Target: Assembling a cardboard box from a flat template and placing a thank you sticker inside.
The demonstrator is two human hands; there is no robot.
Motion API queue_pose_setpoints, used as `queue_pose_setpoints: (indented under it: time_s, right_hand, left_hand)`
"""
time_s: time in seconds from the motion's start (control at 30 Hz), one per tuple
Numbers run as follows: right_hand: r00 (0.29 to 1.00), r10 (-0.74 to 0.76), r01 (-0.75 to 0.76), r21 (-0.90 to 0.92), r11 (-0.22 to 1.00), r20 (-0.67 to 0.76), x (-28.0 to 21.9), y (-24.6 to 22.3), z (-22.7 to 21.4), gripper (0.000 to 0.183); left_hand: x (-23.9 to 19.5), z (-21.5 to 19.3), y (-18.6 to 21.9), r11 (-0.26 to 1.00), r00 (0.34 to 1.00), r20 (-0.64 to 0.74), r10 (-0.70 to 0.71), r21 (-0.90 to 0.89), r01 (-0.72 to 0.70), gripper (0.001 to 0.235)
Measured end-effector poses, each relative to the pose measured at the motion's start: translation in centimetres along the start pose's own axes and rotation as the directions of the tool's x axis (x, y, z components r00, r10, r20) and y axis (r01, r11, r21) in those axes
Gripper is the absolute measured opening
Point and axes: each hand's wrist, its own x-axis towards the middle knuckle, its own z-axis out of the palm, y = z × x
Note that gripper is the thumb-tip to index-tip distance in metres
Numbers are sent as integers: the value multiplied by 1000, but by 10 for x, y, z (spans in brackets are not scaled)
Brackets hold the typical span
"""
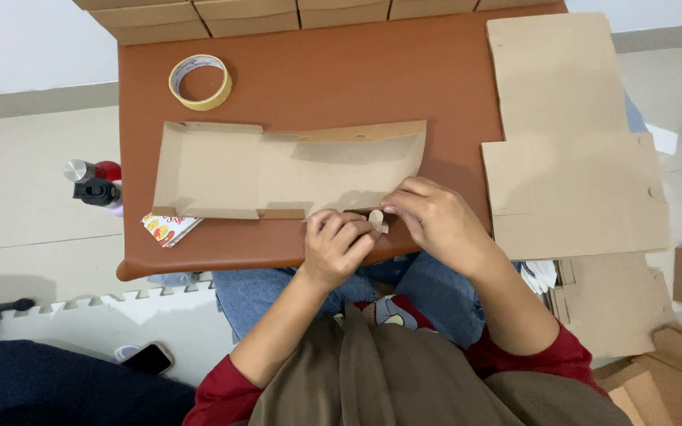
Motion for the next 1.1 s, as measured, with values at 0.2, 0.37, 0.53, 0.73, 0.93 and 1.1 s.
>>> queue_pose_setpoints:
  time_s: [0.2, 0.37, 0.53, 0.73, 0.93, 1.1]
  right_hand:
    - [998, 43, -44, 26, 999, 38, 4, 0, 0, 11]
    - [994, 103, -108, 118, 987, 46, 5, 3, 0, 7]
    - [982, 179, -188, 215, 958, 62, 3, 4, 2, 3]
    - [973, 222, -231, 217, 948, 67, 2, 8, 8, 4]
    - [976, 191, -207, 172, 963, 102, 4, 5, 5, 6]
    - [956, 219, -254, 179, 950, 196, 9, -2, -5, 5]
  left_hand:
    - [-3, 1, -2, 1000, 1000, -6, -23, -19, 22, 24]
    - [-7, 2, -5, 996, 999, 5, -42, -76, 43, 28]
    - [-8, 5, -6, 989, 997, 0, -83, -125, 82, 30]
    - [-4, 2, -4, 977, 991, -5, -135, -170, 132, 27]
    - [-10, 7, -3, 984, 993, -16, -114, -141, 110, 25]
    - [1, -1, 0, 981, 981, -22, -192, -25, 192, 17]
